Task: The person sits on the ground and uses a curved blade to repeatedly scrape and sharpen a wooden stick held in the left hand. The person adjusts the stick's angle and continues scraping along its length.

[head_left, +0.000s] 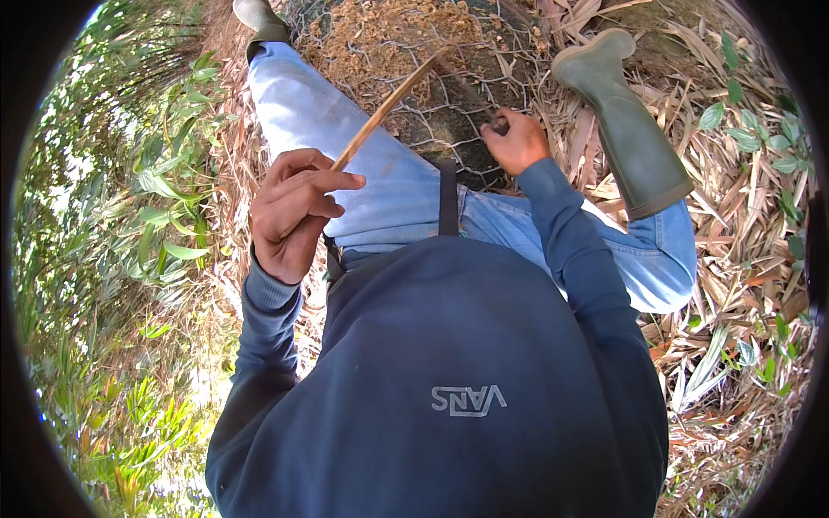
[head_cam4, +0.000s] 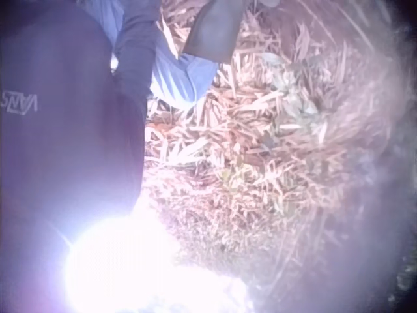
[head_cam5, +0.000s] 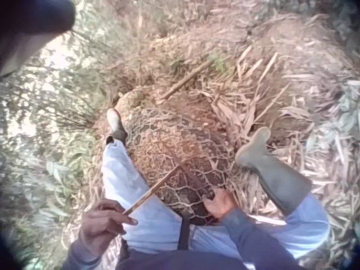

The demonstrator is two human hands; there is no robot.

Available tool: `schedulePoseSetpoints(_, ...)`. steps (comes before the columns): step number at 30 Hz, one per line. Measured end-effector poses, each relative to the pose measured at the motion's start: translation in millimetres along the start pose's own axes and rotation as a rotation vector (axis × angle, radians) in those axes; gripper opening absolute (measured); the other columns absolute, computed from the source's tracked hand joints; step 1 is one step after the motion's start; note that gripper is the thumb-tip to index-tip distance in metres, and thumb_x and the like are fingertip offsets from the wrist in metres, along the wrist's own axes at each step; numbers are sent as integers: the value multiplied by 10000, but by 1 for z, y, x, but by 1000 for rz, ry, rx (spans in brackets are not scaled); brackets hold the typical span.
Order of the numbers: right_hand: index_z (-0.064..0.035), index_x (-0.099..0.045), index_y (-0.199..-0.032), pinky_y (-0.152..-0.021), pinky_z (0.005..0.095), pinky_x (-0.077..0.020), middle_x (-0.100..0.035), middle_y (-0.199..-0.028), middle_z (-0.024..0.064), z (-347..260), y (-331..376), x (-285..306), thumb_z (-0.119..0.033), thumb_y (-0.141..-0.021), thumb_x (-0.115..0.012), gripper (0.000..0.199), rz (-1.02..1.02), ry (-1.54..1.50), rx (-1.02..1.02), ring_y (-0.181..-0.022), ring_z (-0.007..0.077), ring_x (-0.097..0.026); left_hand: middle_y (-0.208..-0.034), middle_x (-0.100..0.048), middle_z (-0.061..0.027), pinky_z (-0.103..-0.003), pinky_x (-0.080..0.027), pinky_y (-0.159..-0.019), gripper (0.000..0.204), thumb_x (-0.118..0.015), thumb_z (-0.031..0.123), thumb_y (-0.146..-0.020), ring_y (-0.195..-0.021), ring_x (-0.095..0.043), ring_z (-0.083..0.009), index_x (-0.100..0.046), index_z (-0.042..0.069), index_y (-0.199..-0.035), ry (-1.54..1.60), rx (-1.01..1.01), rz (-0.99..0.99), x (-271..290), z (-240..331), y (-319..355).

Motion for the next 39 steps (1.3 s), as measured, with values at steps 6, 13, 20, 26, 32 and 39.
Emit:
schedulePoseSetpoints(6,10,-670,-908,-712,406,-515,-691,-828,197,-4,3,35,-349,-778,-696,383,-22,-18,-18,-763,333,-679,-978,-728,-123,-468,-460,-986,230,-457,-113,-525,-1168,-573,-427,-596,-8,-675,99,-18,-224,5,2,-6)
schedulePoseSetpoints(13,-45,-606,-804,-571,435,-482,-621,-679,192,-59,53,25,-206,-774,-716,197,-84,-55,454,-642,387,-633,-939,-722,-161,-490,-379,-1084,242,-419,-140,-532,-1190,-566,-434,-588,-24,-662,241,87,-172,0,-1,-3)
schedulePoseSetpoints(20,-18,-654,-876,-668,428,-498,-663,-758,188,1,-6,10,-312,-796,-690,307,48,-30,133,-738,357,-663,-917,-717,-186,-486,-375,-1083,269,-381,-150,-519,-1196,-559,-439,-585,-35,-652,274,89,-156,0,-3,0)
schedulePoseSetpoints(26,-35,-670,-902,-676,411,-506,-670,-761,175,-7,1,4,-308,-798,-673,293,-49,-17,98,-732,351,-660,-910,-714,-203,-492,-383,-1073,280,-386,-164,-511,-1196,-561,-438,-595,-40,-650,310,127,-127,1,-5,2)
schedulePoseSetpoints(32,-36,-674,-902,-737,429,-510,-682,-817,187,-5,-7,13,-324,-781,-671,312,-92,16,22,-811,370,-663,-914,-718,-192,-487,-416,-1045,227,-442,-190,-573,-1171,-578,-440,-594,-39,-650,306,104,-101,2,-10,1)
schedulePoseSetpoints(39,-26,-670,-952,-745,437,-512,-688,-829,186,8,-23,8,-320,-783,-667,340,-30,-19,-58,-822,374,-663,-976,-706,-219,-461,-441,-1014,180,-483,-179,-690,-1178,-568,-452,-602,-45,-682,331,138,-21,-1,-7,6)
Point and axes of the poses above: each hand's wrist, its own y-axis away from the middle knuckle, its own x-axis out of the back of the hand, z = x × y, the point moved 4 cm from there along -y, towards the middle knuckle
